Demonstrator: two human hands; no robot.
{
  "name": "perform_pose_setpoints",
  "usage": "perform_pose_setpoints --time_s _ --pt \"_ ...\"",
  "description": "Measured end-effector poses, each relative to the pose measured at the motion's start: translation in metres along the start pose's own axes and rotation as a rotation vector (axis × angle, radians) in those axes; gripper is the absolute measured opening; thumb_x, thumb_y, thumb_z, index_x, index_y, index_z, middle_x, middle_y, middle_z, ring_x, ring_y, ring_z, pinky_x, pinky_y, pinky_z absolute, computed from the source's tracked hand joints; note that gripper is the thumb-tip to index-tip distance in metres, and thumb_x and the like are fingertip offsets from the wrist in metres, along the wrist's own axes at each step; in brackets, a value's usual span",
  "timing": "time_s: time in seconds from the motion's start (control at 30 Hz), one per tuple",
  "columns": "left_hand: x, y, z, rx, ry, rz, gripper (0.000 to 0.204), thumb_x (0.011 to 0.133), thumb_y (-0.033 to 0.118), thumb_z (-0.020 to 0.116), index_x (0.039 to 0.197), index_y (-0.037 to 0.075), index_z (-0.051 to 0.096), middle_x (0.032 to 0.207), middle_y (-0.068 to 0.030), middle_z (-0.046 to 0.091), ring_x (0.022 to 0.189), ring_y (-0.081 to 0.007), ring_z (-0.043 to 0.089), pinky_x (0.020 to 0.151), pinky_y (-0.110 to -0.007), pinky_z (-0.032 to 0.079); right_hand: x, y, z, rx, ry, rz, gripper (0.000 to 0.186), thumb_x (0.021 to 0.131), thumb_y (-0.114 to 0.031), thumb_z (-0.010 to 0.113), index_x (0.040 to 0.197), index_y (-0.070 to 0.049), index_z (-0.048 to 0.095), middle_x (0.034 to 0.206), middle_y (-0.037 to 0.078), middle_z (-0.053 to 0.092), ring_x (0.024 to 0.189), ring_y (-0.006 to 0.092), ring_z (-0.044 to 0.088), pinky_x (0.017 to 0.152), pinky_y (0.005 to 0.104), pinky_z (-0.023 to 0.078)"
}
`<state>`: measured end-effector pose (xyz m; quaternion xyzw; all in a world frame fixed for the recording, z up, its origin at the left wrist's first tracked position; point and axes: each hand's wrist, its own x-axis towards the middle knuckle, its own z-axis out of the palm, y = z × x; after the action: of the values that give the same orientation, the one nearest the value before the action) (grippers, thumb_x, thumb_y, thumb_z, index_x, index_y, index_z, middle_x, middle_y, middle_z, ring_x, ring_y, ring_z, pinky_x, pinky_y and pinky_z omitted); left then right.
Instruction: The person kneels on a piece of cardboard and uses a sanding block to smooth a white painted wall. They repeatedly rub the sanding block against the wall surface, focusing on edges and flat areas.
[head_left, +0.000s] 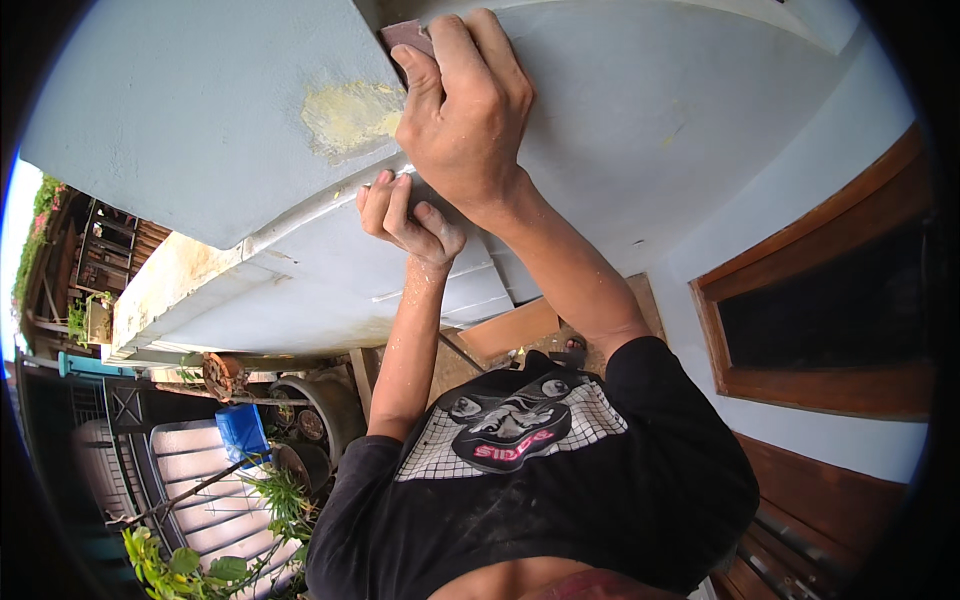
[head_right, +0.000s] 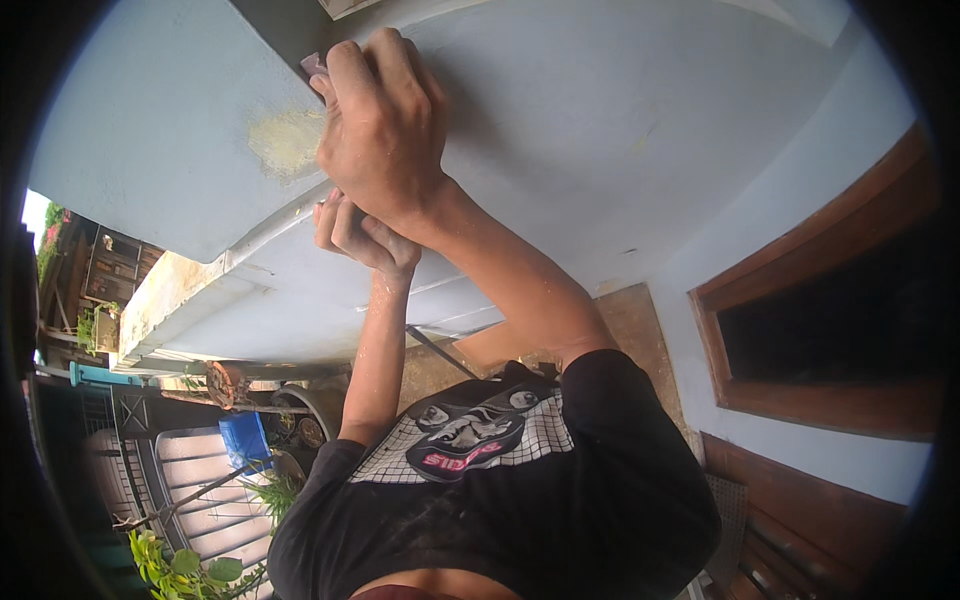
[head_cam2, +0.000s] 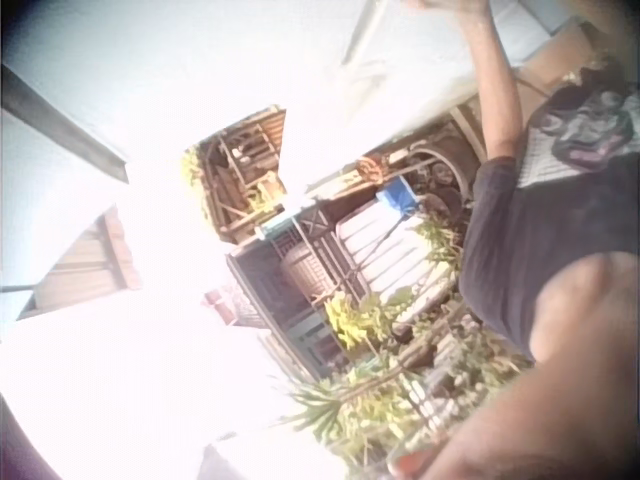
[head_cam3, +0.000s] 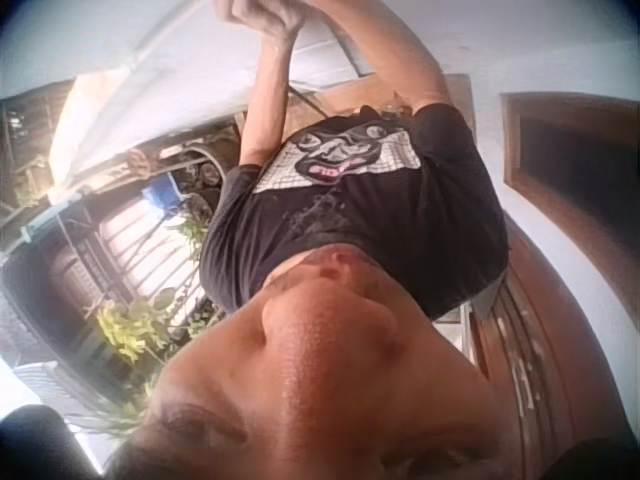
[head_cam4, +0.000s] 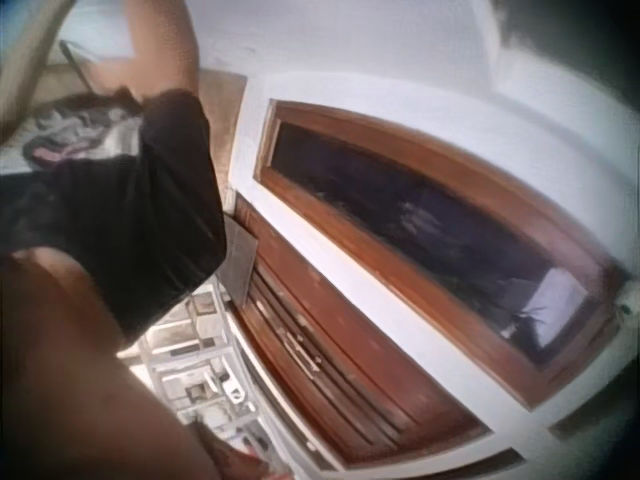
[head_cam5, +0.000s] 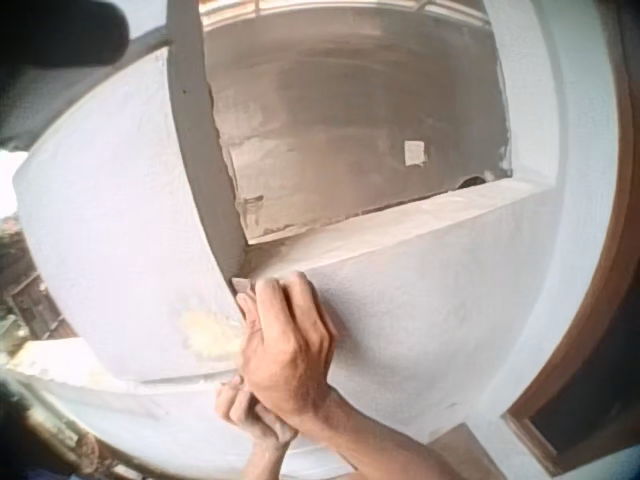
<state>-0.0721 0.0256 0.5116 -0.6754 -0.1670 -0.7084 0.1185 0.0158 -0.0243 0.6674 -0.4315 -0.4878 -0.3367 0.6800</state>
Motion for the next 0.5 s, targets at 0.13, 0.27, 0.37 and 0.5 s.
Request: perform_pose_setpoints --time_s 0.13,0.27,0.37,0.5 --pt "0.003 0.004 0.002 0.012 0.007 -0.003 0.03 0.104 0.014 0.044 0.131 0.001 0.052 0.124 -0.0136 0.048 0.127 -0.0268 0.046 0.117 -0.05 0.026 -0.048 0.008 -0.02 -0.011 -0.104 0.067 0.019 0.091 -0.007 0.073 0.082 0.0 0.058 0.077 0.01 0.052 0.06 0.0275 0.051 0.052 0.04 0.041" --pt "-0.003 0.003 -0.011 0.066 -0.104 -0.047 0.035 0.104 0.027 0.05 0.132 0.005 0.046 0.129 -0.0114 0.043 0.128 -0.0283 0.042 0.118 -0.054 0.027 -0.07 0.008 -0.037 -0.088 -0.199 0.139 0.016 0.085 -0.005 0.075 0.079 -0.004 0.06 0.075 0.007 0.054 0.066 0.0255 0.055 0.062 0.04 0.043" --pt "-0.001 0.002 -0.002 0.088 -0.061 -0.039 0.033 0.106 0.025 0.047 0.132 0.005 0.047 0.129 -0.0107 0.043 0.129 -0.0275 0.042 0.118 -0.054 0.027 -0.058 0.01 -0.036 -0.066 -0.213 0.119 0.015 0.09 -0.01 0.072 0.081 -0.003 0.063 0.076 0.008 0.055 0.064 0.0277 0.052 0.064 0.0395 0.041" --pt "0.006 0.001 0.001 0.086 -0.038 -0.055 0.03 0.106 0.022 0.046 0.13 0.005 0.049 0.126 -0.0117 0.045 0.128 -0.0272 0.043 0.117 -0.054 0.027 -0.046 0.017 -0.029 -0.003 -0.083 0.08 0.017 0.089 -0.012 0.074 0.081 -0.004 0.061 0.075 0.007 0.055 0.062 0.0264 0.049 0.064 0.039 0.038"
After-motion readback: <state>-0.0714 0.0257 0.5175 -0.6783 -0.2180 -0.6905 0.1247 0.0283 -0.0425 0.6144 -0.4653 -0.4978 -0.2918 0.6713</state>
